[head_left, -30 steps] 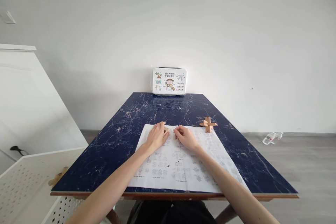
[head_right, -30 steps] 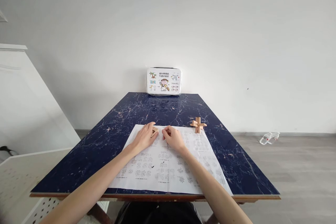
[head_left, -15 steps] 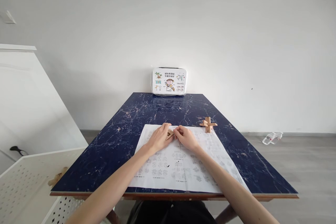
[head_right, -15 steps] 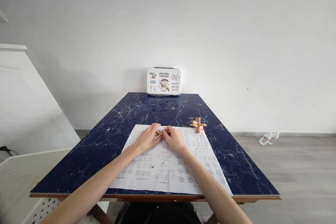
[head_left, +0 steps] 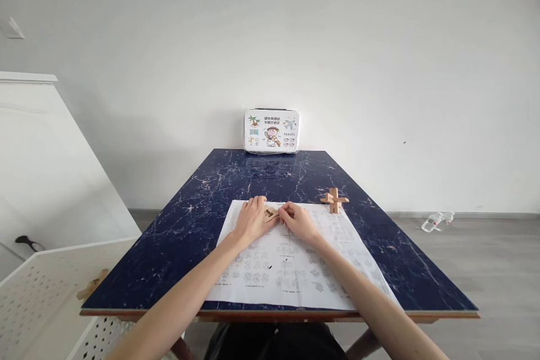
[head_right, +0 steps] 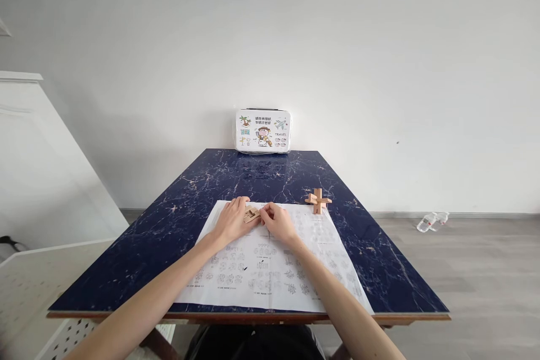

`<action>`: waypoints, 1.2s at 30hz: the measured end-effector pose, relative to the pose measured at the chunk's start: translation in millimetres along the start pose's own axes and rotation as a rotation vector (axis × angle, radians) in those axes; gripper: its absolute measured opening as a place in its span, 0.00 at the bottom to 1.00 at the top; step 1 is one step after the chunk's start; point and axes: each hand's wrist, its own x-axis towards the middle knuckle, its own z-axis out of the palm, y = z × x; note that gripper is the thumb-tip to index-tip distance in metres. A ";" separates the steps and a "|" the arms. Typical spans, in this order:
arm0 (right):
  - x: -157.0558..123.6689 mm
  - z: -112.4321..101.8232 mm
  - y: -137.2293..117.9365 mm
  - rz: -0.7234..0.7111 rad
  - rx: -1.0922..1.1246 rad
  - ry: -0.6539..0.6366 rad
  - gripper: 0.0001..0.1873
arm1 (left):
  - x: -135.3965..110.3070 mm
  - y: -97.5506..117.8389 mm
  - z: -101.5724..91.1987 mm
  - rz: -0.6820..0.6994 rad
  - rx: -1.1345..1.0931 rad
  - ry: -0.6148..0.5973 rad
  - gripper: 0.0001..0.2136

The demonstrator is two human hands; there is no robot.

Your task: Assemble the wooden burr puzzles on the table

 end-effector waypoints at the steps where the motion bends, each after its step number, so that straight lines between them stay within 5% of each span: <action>1: 0.2 0.2 0.7 -0.002 0.000 0.001 0.15 | 0.1 0.2 -0.3 0.011 -0.016 -0.003 0.23; 9: 1.1 1.0 4.7 -0.020 -0.004 0.018 0.15 | 0.7 4.9 -6.6 0.064 -0.180 -0.031 0.24; 31: -1.3 0.0 2.0 -0.040 -0.219 0.173 0.13 | 1.9 6.1 -5.4 -0.067 -0.482 -0.108 0.28; 36: -1.3 -0.3 2.0 -0.057 -0.264 0.173 0.13 | 6.2 -3.2 1.7 -0.179 -0.656 -0.094 0.11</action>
